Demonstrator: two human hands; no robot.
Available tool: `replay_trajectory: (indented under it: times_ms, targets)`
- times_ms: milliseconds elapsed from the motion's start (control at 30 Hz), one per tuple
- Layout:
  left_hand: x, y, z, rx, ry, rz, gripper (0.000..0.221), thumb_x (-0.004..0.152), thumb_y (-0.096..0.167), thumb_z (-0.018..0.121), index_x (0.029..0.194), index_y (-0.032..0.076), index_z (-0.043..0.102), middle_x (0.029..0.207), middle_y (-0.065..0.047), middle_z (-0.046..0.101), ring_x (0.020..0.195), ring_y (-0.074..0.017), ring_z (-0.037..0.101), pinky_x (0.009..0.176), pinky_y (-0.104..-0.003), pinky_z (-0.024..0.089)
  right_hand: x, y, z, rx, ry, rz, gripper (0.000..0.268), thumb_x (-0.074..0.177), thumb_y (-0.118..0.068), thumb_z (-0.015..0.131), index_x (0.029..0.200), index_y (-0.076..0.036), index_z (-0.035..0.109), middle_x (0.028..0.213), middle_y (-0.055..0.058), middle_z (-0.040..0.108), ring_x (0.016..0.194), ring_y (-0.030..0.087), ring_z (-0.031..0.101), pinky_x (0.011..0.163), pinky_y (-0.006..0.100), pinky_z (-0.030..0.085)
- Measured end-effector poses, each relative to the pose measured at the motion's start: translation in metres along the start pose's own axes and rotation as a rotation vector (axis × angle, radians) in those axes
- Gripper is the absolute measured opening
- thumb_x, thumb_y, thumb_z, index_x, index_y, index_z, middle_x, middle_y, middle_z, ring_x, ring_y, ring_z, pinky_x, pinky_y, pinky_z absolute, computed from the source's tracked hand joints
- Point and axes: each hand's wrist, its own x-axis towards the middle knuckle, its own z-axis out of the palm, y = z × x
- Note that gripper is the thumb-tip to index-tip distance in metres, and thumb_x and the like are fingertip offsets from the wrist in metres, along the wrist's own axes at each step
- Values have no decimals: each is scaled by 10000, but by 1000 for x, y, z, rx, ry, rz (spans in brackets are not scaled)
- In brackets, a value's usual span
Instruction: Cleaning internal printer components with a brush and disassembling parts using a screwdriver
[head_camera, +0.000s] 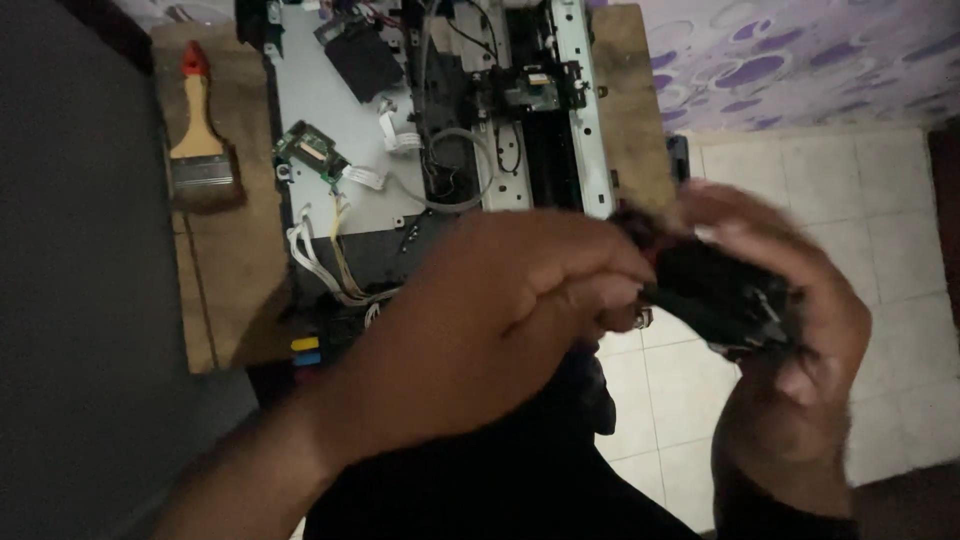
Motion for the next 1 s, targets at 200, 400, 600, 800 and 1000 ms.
replay_trajectory:
  times_ms: [200, 400, 600, 800, 1000]
  targets:
    - [1, 7, 0, 108, -161, -165, 235, 933, 73, 611, 781, 179, 756, 844, 46, 815, 803, -87, 793, 793, -263, 573, 43, 38, -18, 676, -838, -24, 398, 1111, -395, 554, 1350, -79, 515, 1103, 87, 703, 996, 239, 746, 875, 423, 649]
    - [-7, -1, -3, 567, -158, 129, 246, 803, -84, 643, 860, 148, 702, 660, -40, 608, 610, -309, 555, 445, -484, 345, 69, 37, -20, 392, -1046, -28, 312, 1064, -371, 481, 994, -110, 637, 944, 31, 686, 874, 192, 694, 778, 351, 572]
    - [-7, -17, -2, 663, -58, 307, 205, 805, -41, 749, 949, 104, 729, 738, -41, 642, 687, -261, 541, 535, -416, 380, 69, 28, -12, 586, -1107, 345, 329, 1020, -221, 607, 1218, 10, 482, 800, 62, 610, 486, 113, 592, 404, 222, 567]
    - [-10, -23, -3, 752, 169, 476, 143, 998, -24, 804, 1027, 62, 694, 934, -81, 683, 984, -301, 620, 932, -503, 507, 69, 29, -6, 218, -879, 63, 116, 1008, -185, 533, 1016, -107, 619, 920, 14, 609, 774, 138, 596, 706, 301, 519]
    - [-24, -49, 2, 932, 263, 438, 148, 1033, -2, 768, 974, 108, 688, 866, -51, 614, 1080, -328, 680, 1080, -535, 445, 74, 38, -9, -184, -870, -93, 274, 1027, -203, 500, 1234, -54, 598, 956, 55, 738, 781, 176, 718, 665, 323, 575]
